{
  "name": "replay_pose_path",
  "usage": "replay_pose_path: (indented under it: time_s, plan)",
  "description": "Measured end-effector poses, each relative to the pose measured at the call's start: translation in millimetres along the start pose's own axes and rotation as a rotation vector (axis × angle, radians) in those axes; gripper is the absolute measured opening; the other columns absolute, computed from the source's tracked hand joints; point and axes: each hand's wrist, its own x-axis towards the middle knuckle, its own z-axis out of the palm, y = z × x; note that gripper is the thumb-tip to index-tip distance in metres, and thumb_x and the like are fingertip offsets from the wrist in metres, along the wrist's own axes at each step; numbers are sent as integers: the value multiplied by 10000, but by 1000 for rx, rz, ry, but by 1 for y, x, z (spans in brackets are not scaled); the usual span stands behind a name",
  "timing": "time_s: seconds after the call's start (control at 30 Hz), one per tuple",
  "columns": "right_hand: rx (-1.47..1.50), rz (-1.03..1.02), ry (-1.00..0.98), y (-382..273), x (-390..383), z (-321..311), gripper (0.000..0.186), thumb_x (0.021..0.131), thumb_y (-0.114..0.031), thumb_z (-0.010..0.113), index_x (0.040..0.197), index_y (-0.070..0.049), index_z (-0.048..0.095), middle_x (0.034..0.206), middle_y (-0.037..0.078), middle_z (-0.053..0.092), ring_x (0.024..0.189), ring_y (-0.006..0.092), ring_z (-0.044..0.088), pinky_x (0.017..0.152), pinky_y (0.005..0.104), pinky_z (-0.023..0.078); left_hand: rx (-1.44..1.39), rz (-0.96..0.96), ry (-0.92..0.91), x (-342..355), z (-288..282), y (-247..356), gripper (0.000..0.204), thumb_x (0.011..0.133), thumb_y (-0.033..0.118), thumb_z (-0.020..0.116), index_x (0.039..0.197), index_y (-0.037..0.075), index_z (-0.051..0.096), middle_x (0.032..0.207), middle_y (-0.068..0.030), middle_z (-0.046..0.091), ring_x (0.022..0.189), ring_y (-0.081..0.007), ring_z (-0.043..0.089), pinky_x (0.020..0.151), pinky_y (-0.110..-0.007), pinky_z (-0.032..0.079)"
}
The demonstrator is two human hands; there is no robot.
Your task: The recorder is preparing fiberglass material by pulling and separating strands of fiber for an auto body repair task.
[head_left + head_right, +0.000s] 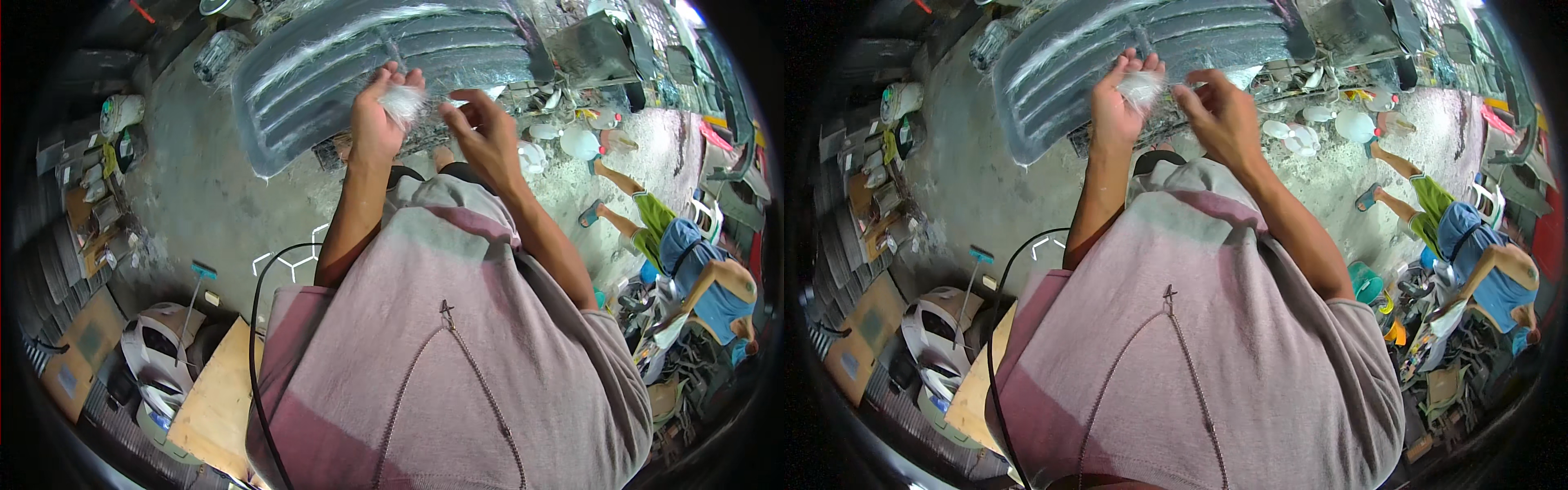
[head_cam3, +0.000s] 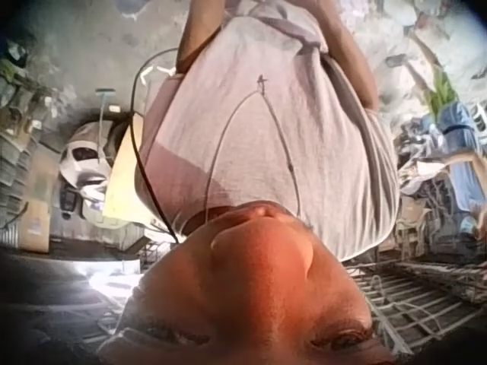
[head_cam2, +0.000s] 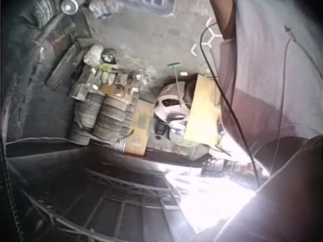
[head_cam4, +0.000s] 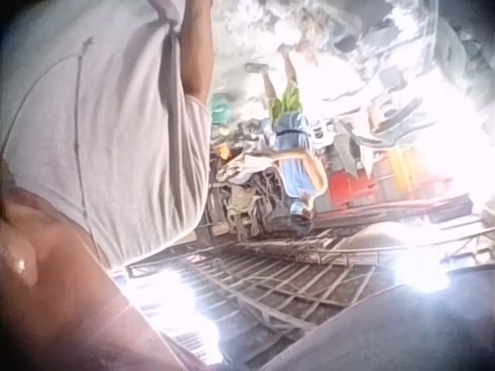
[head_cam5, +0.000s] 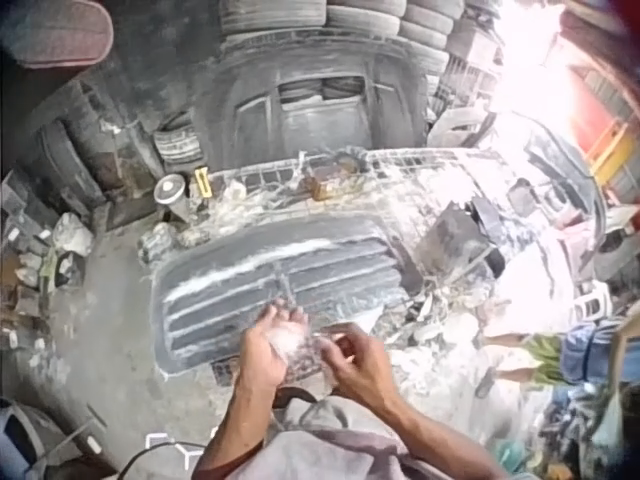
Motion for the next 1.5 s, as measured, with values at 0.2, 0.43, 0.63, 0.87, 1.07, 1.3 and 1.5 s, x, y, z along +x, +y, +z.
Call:
replay_pose_path:
  time_s: [0.2,0.43,0.63,0.87,1.07,1.3,1.5]
  plan:
    - [175,-126,-176,-4,11,-2,342,909,-279,630,1078,17,612,779,96,640,729,156,598,648,303,486,-5,-66,62,-6,4,4,185,948,101,521,1099,-7,527,915,-111,573,1097,-315,572,999,-505,450]
    - [57,-198,-167,11,16,8,205,909,-180,558,858,18,572,722,180,528,619,258,516,611,350,438,-49,-129,-43,-27,17,-7,380,991,365,475,1131,17,537,1235,-155,581,1182,-329,545,978,-422,473]
    - [-52,-460,-79,30,11,27,133,814,-117,563,861,3,593,769,184,576,704,367,575,656,411,472,-173,-257,97,-10,-2,-17,118,915,37,383,899,89,487,727,-27,504,930,-251,622,840,-362,523]
    - [32,-421,117,22,-16,6,96,853,-100,563,820,-16,595,669,134,527,562,269,510,538,358,403,-149,-10,313,20,-18,-1,75,914,58,426,866,82,477,702,-35,481,770,-238,593,805,-405,508]
    - [330,-225,-2,20,-19,-21,242,978,-187,532,826,-9,592,648,7,503,599,86,443,551,255,379,193,11,147,6,-15,17,259,987,304,501,983,45,519,844,-100,582,907,-279,613,856,-444,499]
    - [649,-118,3,-11,-3,-6,280,972,-242,559,858,7,614,659,-14,530,632,69,477,575,236,396,137,-74,-330,-19,5,-22,727,844,573,614,1273,3,473,1204,-151,582,1141,-303,553,995,-449,441]
    - [44,-161,97,-1,-9,-1,244,888,-243,661,860,-1,662,637,90,591,539,105,543,507,293,432,183,-76,20,-19,26,-19,289,993,314,472,1114,55,518,1070,-129,582,1151,-303,556,1003,-460,449]
